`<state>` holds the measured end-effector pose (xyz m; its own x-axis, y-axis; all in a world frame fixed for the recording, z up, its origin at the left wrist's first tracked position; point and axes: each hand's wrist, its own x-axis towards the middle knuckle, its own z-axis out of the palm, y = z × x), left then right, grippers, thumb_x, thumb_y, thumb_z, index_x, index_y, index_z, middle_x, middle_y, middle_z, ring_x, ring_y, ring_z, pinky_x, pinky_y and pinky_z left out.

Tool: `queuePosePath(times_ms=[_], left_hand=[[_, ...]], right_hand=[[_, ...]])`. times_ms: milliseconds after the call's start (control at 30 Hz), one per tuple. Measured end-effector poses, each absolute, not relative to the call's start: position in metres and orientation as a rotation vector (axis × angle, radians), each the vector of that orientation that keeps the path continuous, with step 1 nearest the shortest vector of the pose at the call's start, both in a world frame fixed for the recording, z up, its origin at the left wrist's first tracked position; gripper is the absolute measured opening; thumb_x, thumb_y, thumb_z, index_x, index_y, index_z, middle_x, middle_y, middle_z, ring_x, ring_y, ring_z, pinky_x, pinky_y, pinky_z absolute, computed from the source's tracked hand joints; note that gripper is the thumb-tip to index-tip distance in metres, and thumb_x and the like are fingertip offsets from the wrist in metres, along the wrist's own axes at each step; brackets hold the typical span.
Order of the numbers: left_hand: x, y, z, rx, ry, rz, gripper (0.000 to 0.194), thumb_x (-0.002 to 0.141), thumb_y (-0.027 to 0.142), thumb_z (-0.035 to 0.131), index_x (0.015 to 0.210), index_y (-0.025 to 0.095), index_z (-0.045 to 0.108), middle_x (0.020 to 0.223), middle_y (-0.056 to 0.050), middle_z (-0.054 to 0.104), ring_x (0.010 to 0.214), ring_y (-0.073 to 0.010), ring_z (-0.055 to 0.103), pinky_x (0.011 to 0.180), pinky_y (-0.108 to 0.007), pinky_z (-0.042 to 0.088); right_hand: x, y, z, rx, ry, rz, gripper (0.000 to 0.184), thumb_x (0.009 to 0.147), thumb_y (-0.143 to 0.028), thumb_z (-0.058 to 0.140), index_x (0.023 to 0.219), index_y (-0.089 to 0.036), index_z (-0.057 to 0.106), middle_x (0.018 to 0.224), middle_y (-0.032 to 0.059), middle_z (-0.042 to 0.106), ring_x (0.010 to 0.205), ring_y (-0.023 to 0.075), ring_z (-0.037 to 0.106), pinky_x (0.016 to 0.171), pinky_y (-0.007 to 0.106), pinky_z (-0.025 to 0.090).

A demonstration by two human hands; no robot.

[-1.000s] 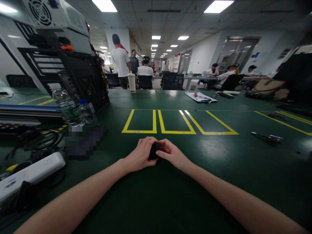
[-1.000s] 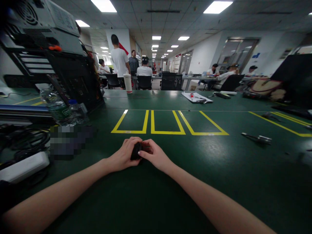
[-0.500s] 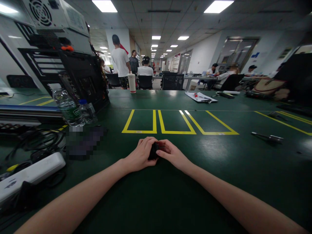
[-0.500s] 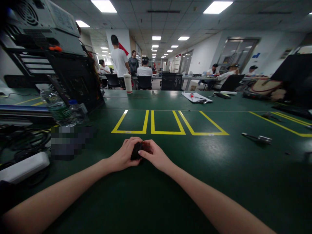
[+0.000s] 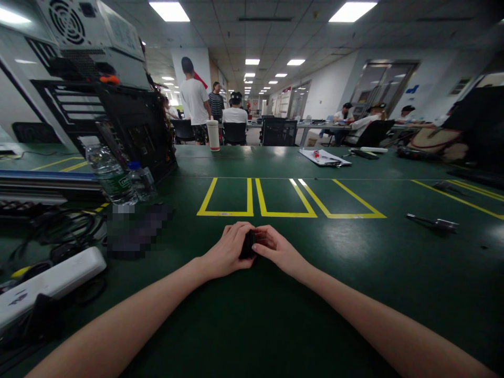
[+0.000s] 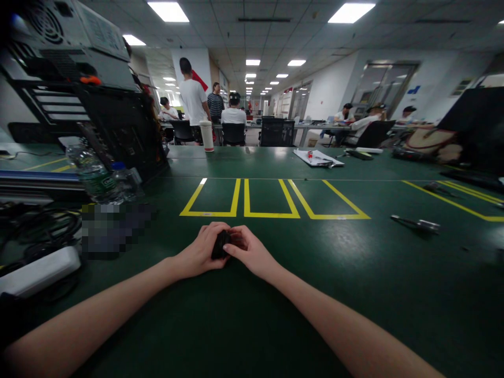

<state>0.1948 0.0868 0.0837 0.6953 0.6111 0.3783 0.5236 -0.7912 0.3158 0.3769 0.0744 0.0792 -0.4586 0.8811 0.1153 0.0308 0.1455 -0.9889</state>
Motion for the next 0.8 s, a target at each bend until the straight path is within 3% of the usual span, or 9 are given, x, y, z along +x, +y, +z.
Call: queuePosePath(times_ms=[200, 400, 567, 800], left_hand=[[0.1923, 0.0828, 0.0930, 2.700, 0.919, 0.629, 0.059, 0.072, 0.023, 0.059, 0.120, 0.019, 0.025, 0.121, -0.010, 0.037, 0.111, -0.0250, 0.038, 0.092, -0.044, 0.032], [0.1929, 0.0836, 0.0918, 2.696, 0.919, 0.659, 0.058, 0.072, 0.024, 0.060, 0.120, 0.018, 0.027, 0.121, -0.011, 0.038, 0.110, -0.0237, 0.039, 0.093, -0.042, 0.032], [0.1940, 0.0834, 0.0924, 2.702, 0.932, 0.640, 0.057, 0.074, 0.025, 0.058, 0.120, 0.019, 0.026, 0.120, -0.010, 0.039, 0.110, -0.0239, 0.039, 0.093, -0.043, 0.032], [0.1932, 0.0821, 0.0939, 2.707, 0.935, 0.629, 0.059, 0.071, 0.023, 0.060, 0.119, 0.018, 0.026, 0.120, -0.011, 0.038, 0.110, -0.0251, 0.039, 0.092, -0.043, 0.033]], right_hand=[[0.3779, 0.0762, 0.0729, -0.792, -1.674, 1.444, 0.034, 0.069, -0.017, 0.065, 0.096, -0.022, 0.045, 0.101, 0.0005, 0.052, 0.098, 0.0170, 0.053, 0.089, 0.037, 0.042], [0.3756, 0.0771, 0.0720, -0.833, -1.637, 1.408, 0.017, 0.078, -0.025, 0.055, 0.093, -0.022, 0.047, 0.097, 0.0004, 0.054, 0.097, 0.0171, 0.053, 0.085, 0.037, 0.044], [0.3759, 0.0790, 0.0704, -0.931, -1.634, 1.397, 0.028, 0.077, -0.025, 0.056, 0.102, -0.022, 0.045, 0.102, 0.0025, 0.053, 0.101, 0.0177, 0.051, 0.090, 0.039, 0.040], [0.3767, 0.0756, 0.0733, -0.770, -1.667, 1.436, 0.029, 0.072, -0.020, 0.062, 0.096, -0.022, 0.046, 0.100, 0.0005, 0.053, 0.097, 0.0160, 0.053, 0.089, 0.037, 0.042]])
